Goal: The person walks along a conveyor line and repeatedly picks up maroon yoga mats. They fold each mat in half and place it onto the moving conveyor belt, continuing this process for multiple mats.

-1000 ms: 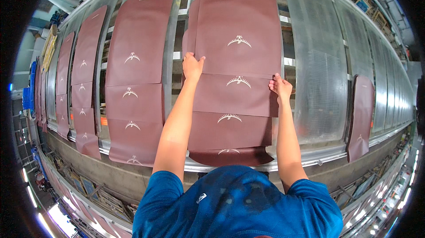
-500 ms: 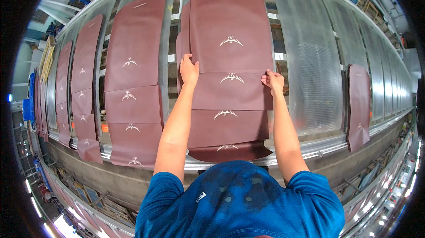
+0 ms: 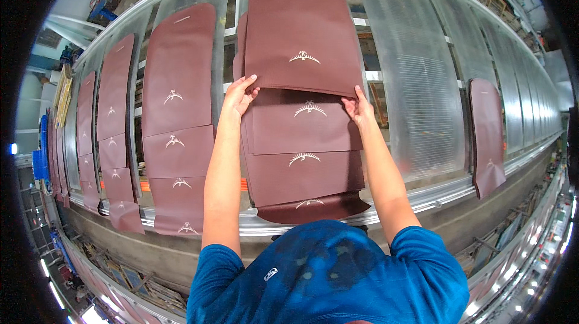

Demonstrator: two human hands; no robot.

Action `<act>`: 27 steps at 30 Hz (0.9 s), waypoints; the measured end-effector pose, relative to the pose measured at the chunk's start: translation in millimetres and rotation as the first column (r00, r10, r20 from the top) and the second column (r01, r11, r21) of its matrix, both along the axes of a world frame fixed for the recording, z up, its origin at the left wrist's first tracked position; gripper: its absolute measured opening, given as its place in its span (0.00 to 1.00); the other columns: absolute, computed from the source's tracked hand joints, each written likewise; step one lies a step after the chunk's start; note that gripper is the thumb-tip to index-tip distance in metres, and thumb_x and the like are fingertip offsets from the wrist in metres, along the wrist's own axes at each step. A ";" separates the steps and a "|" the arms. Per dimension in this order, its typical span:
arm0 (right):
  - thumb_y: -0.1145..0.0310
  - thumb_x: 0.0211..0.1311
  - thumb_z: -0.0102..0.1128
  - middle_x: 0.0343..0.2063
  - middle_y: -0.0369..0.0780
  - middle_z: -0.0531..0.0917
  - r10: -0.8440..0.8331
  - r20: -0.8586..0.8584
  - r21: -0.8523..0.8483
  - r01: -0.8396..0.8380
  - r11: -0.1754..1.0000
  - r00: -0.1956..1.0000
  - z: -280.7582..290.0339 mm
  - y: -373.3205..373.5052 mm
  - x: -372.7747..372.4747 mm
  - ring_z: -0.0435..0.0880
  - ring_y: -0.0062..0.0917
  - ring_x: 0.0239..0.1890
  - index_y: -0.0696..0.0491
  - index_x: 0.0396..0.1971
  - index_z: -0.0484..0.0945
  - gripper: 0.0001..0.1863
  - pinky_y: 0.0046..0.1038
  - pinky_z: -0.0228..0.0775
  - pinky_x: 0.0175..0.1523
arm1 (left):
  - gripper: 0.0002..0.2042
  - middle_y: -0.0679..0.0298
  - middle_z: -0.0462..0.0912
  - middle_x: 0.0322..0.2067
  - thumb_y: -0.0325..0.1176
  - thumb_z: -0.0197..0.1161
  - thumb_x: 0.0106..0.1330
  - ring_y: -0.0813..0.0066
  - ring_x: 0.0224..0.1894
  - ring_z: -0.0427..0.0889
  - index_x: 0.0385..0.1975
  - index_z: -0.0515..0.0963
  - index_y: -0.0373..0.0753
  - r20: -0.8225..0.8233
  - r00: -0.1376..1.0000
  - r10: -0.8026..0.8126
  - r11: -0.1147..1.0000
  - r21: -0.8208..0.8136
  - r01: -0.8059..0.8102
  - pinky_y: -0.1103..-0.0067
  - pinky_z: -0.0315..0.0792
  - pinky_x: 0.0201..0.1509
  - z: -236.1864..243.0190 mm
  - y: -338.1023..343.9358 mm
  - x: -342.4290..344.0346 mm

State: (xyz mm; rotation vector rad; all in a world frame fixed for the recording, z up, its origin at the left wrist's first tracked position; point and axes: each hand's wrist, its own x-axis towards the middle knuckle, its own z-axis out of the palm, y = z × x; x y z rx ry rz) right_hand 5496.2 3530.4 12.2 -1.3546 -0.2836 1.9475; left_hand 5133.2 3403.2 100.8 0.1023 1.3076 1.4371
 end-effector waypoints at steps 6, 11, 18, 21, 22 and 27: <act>0.72 0.58 0.65 0.25 0.47 0.80 0.044 0.289 0.196 -0.104 0.975 0.956 29.9 -6.6 3.1 0.84 0.30 0.25 0.63 0.30 0.70 0.13 0.20 0.77 0.23 | 0.34 0.52 0.75 0.45 0.29 0.70 0.56 0.71 0.34 0.79 0.59 0.60 0.22 -0.178 0.979 -0.096 0.986 -0.151 0.069 0.80 0.78 0.32 -52.8 -28.3 -4.3; 0.67 0.60 0.64 0.25 0.43 0.82 0.102 0.389 0.204 -0.194 0.959 0.916 30.8 -10.5 21.3 0.84 0.25 0.26 0.62 0.31 0.75 0.13 0.20 0.77 0.29 | 0.35 0.48 0.73 0.48 0.32 0.69 0.57 0.66 0.30 0.81 0.60 0.58 0.21 -0.209 0.975 -0.078 0.972 -0.235 0.027 0.78 0.78 0.28 -61.0 -30.1 16.7; 0.65 0.61 0.62 0.29 0.46 0.83 0.190 0.465 0.232 -0.326 0.916 0.865 22.8 -14.2 31.7 0.84 0.25 0.27 0.64 0.36 0.77 0.15 0.22 0.79 0.34 | 0.23 0.46 0.76 0.44 0.27 0.65 0.59 0.66 0.25 0.82 0.50 0.68 0.20 -0.332 0.943 -0.001 0.978 -0.199 -0.069 0.80 0.79 0.23 -75.9 -36.1 13.9; 0.64 0.61 0.62 0.29 0.45 0.83 0.200 0.476 0.229 -0.340 0.912 0.857 22.1 -18.2 36.2 0.84 0.25 0.27 0.63 0.36 0.77 0.15 0.22 0.79 0.34 | 0.20 0.52 0.79 0.35 0.28 0.67 0.58 0.68 0.21 0.81 0.44 0.71 0.22 -0.347 0.938 0.011 0.976 -0.199 -0.085 0.81 0.77 0.19 -82.4 -36.9 16.6; 0.64 0.61 0.62 0.29 0.45 0.83 0.199 0.476 0.232 -0.340 0.911 0.857 19.5 -18.2 39.6 0.84 0.25 0.27 0.63 0.35 0.77 0.15 0.22 0.79 0.34 | 0.17 0.54 0.79 0.33 0.29 0.68 0.57 0.68 0.21 0.81 0.41 0.72 0.24 -0.361 0.932 0.026 0.974 -0.202 -0.106 0.81 0.77 0.20 -81.7 -37.0 20.6; 0.65 0.61 0.63 0.28 0.42 0.83 0.171 0.444 0.211 -0.288 0.934 0.879 29.5 -20.5 37.0 0.83 0.22 0.26 0.62 0.34 0.77 0.14 0.20 0.77 0.33 | 0.20 0.49 0.80 0.38 0.30 0.68 0.57 0.67 0.21 0.82 0.44 0.72 0.21 -0.384 0.923 0.027 0.970 -0.214 -0.117 0.83 0.76 0.19 -74.3 -37.8 23.6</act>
